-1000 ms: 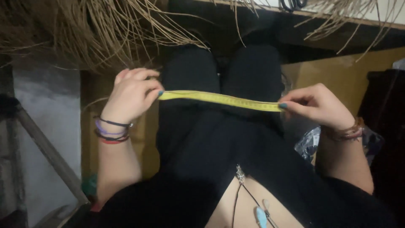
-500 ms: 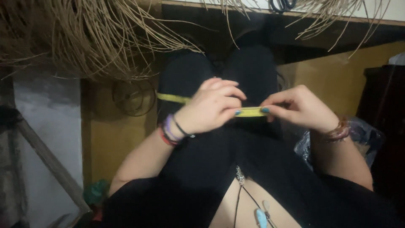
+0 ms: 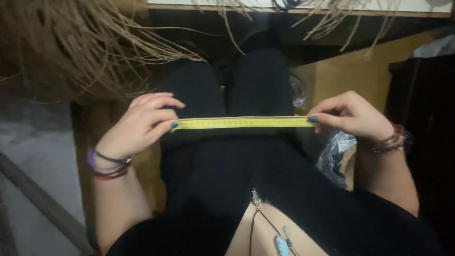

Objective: Measuring, cutting, and weaving straw strands onto a circular frame to create a decorative object.

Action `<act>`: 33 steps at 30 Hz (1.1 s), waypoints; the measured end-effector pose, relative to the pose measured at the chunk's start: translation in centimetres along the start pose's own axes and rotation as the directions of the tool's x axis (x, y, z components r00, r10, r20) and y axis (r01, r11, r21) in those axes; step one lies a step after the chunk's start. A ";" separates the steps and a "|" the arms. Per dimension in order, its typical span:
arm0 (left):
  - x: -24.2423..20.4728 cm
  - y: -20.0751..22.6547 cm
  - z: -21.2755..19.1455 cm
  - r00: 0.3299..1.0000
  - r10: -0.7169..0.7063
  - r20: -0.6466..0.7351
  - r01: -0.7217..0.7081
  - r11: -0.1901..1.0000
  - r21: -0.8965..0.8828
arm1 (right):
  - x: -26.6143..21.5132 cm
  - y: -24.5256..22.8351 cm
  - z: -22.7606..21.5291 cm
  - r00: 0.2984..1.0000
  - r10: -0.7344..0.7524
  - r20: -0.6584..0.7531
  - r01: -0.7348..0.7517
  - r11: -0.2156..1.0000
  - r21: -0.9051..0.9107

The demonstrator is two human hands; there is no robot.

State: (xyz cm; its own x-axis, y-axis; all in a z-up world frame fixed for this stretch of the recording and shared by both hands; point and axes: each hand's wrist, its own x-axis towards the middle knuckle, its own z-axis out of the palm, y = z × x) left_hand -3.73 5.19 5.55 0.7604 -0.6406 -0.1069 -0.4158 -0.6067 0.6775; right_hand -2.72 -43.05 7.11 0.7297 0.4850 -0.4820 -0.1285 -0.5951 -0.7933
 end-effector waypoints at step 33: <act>14.0 9.3 12.7 0.989 0.093 -0.119 -0.108 0.986 -0.126 | 0.8 -0.9 2.0 0.994 0.076 -0.074 -0.080 0.995 -0.054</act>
State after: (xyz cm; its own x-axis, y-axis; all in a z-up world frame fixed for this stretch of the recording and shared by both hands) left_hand -3.27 -15.41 1.18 0.7724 -0.6336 0.0441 -0.4291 -0.4695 0.7716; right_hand -3.36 -40.83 6.70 0.7654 0.3897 -0.5121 -0.1501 -0.6658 -0.7309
